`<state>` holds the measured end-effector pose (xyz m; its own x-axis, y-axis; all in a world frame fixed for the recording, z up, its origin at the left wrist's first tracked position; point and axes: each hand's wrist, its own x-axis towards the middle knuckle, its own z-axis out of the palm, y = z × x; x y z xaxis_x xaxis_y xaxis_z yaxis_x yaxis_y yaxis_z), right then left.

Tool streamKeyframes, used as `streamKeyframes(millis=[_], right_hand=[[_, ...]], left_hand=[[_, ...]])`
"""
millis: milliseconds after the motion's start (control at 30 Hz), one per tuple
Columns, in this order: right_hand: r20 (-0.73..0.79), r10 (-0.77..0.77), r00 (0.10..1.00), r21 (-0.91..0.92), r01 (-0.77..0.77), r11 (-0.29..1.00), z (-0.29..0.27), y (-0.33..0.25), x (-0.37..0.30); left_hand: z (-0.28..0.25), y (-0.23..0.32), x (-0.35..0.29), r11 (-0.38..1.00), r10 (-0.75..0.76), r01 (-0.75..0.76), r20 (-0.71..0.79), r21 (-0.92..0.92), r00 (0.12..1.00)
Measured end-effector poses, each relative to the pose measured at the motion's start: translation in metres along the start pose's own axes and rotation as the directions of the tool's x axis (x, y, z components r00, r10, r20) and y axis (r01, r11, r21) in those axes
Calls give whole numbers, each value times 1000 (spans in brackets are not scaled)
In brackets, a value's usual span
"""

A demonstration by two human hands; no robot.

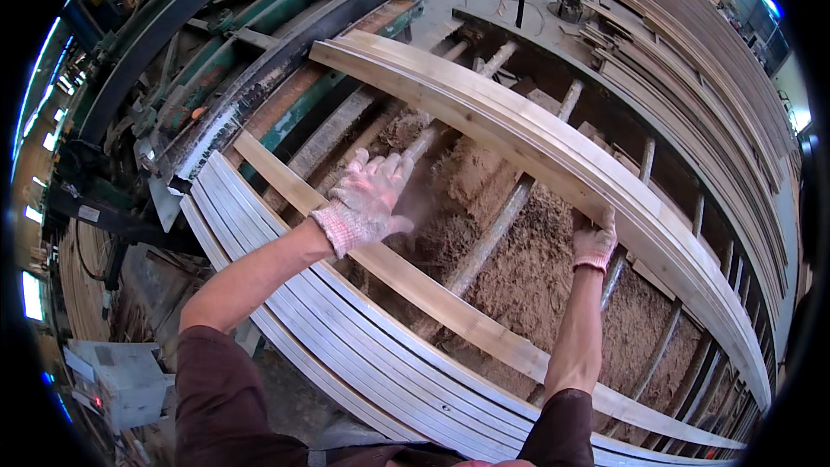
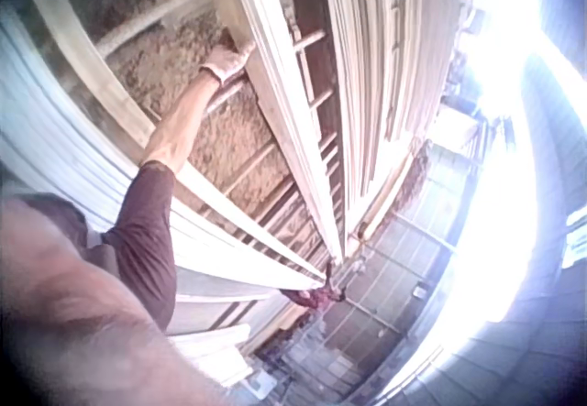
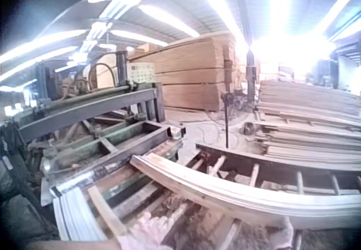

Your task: The person places thin wooden strips onto a curved wooden mold to form a panel. They then mix a white substance in a bucket and apply it to the mold using a trowel. Finally, the person lifts a large, completed wooden panel and stacks it with other finished panels.

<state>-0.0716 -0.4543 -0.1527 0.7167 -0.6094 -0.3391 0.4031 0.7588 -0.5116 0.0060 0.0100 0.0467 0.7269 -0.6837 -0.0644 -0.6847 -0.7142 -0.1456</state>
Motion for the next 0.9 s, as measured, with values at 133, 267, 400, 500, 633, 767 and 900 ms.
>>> streamKeyframes(millis=[133,267,400,500,633,767,900], right_hand=[[-103,-60,993,22,62,998,22,-10,0],[-235,17,972,-224,-71,972,64,-19,-52],[-275,-12,961,-271,-66,960,36,-15,-101],[-247,8,969,-263,-75,962,31,-16,-106],[-319,67,945,-293,-166,942,28,-19,-154],[-390,203,898,-444,-377,813,-2,-31,-201],[-287,356,889,-541,-457,706,-13,-52,-242]], left_hand=[[-3,8,6,998,31,-32,-14,-59,999],[-7,6,-11,996,40,-42,-26,-74,999],[-3,0,-28,996,34,-38,-47,-86,998],[-9,-2,-39,995,33,-34,-10,-95,999],[-2,-13,-65,986,37,-32,25,-162,999],[7,-14,-76,984,95,-83,73,-155,993],[4,1,-73,973,159,-143,74,-182,985]])
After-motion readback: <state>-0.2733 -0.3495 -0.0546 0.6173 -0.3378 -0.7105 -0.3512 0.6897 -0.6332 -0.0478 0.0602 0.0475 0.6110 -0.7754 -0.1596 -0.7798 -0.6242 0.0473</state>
